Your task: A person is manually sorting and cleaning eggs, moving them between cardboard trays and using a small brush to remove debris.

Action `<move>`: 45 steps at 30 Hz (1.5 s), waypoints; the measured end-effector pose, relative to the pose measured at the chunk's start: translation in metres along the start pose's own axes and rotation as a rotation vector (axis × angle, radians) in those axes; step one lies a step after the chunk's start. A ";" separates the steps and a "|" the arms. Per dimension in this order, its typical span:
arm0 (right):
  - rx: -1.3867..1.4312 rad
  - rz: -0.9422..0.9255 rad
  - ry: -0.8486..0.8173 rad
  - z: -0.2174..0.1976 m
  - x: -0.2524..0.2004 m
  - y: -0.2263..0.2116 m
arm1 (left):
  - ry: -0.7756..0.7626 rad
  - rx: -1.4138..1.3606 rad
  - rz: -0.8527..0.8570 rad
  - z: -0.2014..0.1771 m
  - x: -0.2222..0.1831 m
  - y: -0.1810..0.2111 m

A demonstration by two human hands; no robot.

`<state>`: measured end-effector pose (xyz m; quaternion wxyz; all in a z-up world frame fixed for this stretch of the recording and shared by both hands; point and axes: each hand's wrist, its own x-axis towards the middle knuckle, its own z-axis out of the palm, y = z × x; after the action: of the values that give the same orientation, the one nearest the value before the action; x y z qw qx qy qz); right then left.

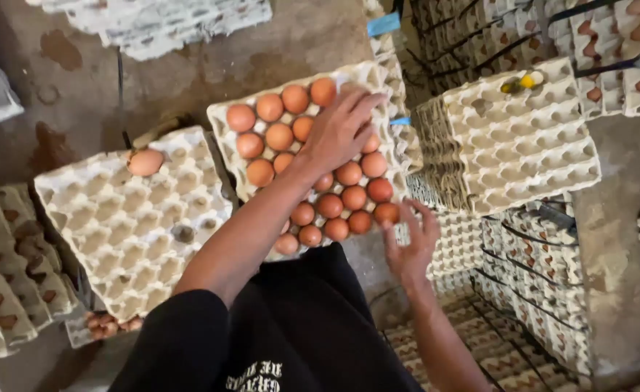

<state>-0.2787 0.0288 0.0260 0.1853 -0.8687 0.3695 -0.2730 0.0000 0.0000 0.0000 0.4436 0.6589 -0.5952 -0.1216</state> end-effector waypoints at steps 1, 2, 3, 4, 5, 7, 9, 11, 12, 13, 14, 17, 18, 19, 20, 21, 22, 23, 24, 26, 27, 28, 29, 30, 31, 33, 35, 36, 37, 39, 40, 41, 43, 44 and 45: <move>-0.002 -0.009 -0.015 -0.001 0.005 -0.008 | 0.011 -0.004 -0.014 -0.014 -0.007 0.012; 0.073 -0.013 0.047 -0.002 0.009 -0.019 | 0.116 -0.034 0.040 -0.029 -0.014 0.024; 0.166 -0.033 0.105 0.003 0.020 -0.031 | 0.235 -0.043 0.091 -0.052 -0.020 0.032; 0.181 -0.058 0.086 0.007 0.029 -0.051 | 0.259 -0.024 0.073 -0.065 -0.044 0.037; 0.240 -0.106 0.076 0.013 0.039 -0.074 | 0.332 -0.068 -0.027 -0.082 -0.070 0.042; 0.343 -0.209 0.033 0.034 0.047 -0.119 | 0.466 -0.065 -0.146 -0.119 -0.131 0.048; 0.434 -0.306 -0.095 0.067 0.041 -0.170 | 0.617 -0.066 -0.341 -0.161 -0.209 0.053; 0.577 -0.416 -0.278 0.102 0.037 -0.256 | 0.730 0.002 -0.487 -0.219 -0.291 0.047; 0.660 -0.461 -0.410 0.119 0.031 -0.298 | 0.771 0.006 -0.593 -0.242 -0.331 0.045; 0.683 -0.514 -0.463 0.139 0.019 -0.337 | 0.838 0.032 -0.625 -0.267 -0.369 0.043; 0.727 -0.579 -0.585 0.159 0.007 -0.376 | 0.944 0.058 -0.679 -0.290 -0.406 0.041; 0.797 -0.746 -0.823 0.217 -0.034 -0.477 | 1.169 0.143 -0.818 -0.347 -0.511 0.045; 0.824 -0.810 -0.897 0.236 -0.047 -0.509 | 1.238 0.191 -0.886 -0.365 -0.541 0.047; 0.829 -0.838 -0.919 0.258 -0.051 -0.546 | 1.271 0.202 -0.894 -0.376 -0.570 0.051; 0.823 -0.930 -0.934 0.279 -0.054 -0.583 | 1.341 0.189 -0.955 -0.386 -0.596 0.055; 0.811 -1.011 -0.941 0.300 -0.057 -0.617 | 1.400 0.165 -1.013 -0.394 -0.620 0.057; 0.812 -1.030 -0.955 0.325 -0.057 -0.650 | 1.423 0.167 -1.018 -0.399 -0.638 0.058; 0.705 -1.075 -0.929 0.349 -0.057 -0.681 | 1.464 0.179 -1.074 -0.404 -0.655 0.059; 0.598 -1.118 -0.899 0.372 -0.056 -0.711 | 1.504 0.190 -1.131 -0.408 -0.670 0.059; 0.496 -1.209 -0.893 0.414 -0.061 -0.756 | 1.499 0.160 -1.157 -0.415 -0.688 0.057; 0.403 -1.293 -0.878 0.436 -0.064 -0.777 | 1.488 0.139 -1.181 -0.418 -0.696 0.055; 0.400 -1.301 -0.884 0.447 -0.068 -0.795 | 1.497 0.136 -1.185 -0.421 -0.699 0.056; 0.262 -1.446 -0.862 0.459 -0.071 -0.814 | 1.504 0.113 -1.195 -0.424 -0.703 0.055; 0.119 -1.588 -0.833 0.471 -0.075 -0.832 | 1.511 0.090 -1.205 -0.427 -0.705 0.055; 0.124 -1.593 -0.838 0.500 -0.075 -0.834 | 1.516 0.092 -1.210 -0.427 -0.708 0.055; -0.187 -1.825 -0.807 0.558 -0.073 -0.834 | 1.524 0.034 -1.228 -0.426 -0.710 0.056; -0.072 -1.881 -0.745 0.564 -0.070 -0.841 | 1.538 0.001 -1.252 -0.426 -0.709 0.059; 0.040 -1.933 -0.677 0.566 -0.066 -0.843 | 1.553 -0.034 -1.272 -0.426 -0.707 0.060; 0.038 -1.929 -0.676 0.558 -0.062 -0.842 | 1.549 -0.034 -1.271 -0.425 -0.706 0.060; 0.315 -1.681 -0.871 0.539 -0.047 -0.835 | 1.507 0.024 -1.195 -0.422 -0.701 0.061; 0.310 -1.669 -0.865 0.516 -0.048 -0.830 | 1.494 0.022 -1.190 -0.421 -0.695 0.061; 0.520 -1.474 -0.910 0.492 -0.046 -0.824 | 1.464 0.037 -1.167 -0.421 -0.688 0.061; 0.710 -1.251 -0.913 0.452 -0.033 -0.792 | 1.408 0.043 -1.126 -0.419 -0.668 0.055; 0.784 -1.100 -1.105 0.436 -0.022 -0.766 | 1.350 0.084 -1.080 -0.416 -0.655 0.050; 0.857 -0.929 -1.278 0.417 -0.012 -0.735 | 1.279 0.119 -1.026 -0.412 -0.643 0.045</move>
<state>0.3668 0.5716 0.0809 0.5347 -0.7730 -0.3263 0.1004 0.0848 0.7595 0.0347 0.5507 0.8134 0.1425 0.1216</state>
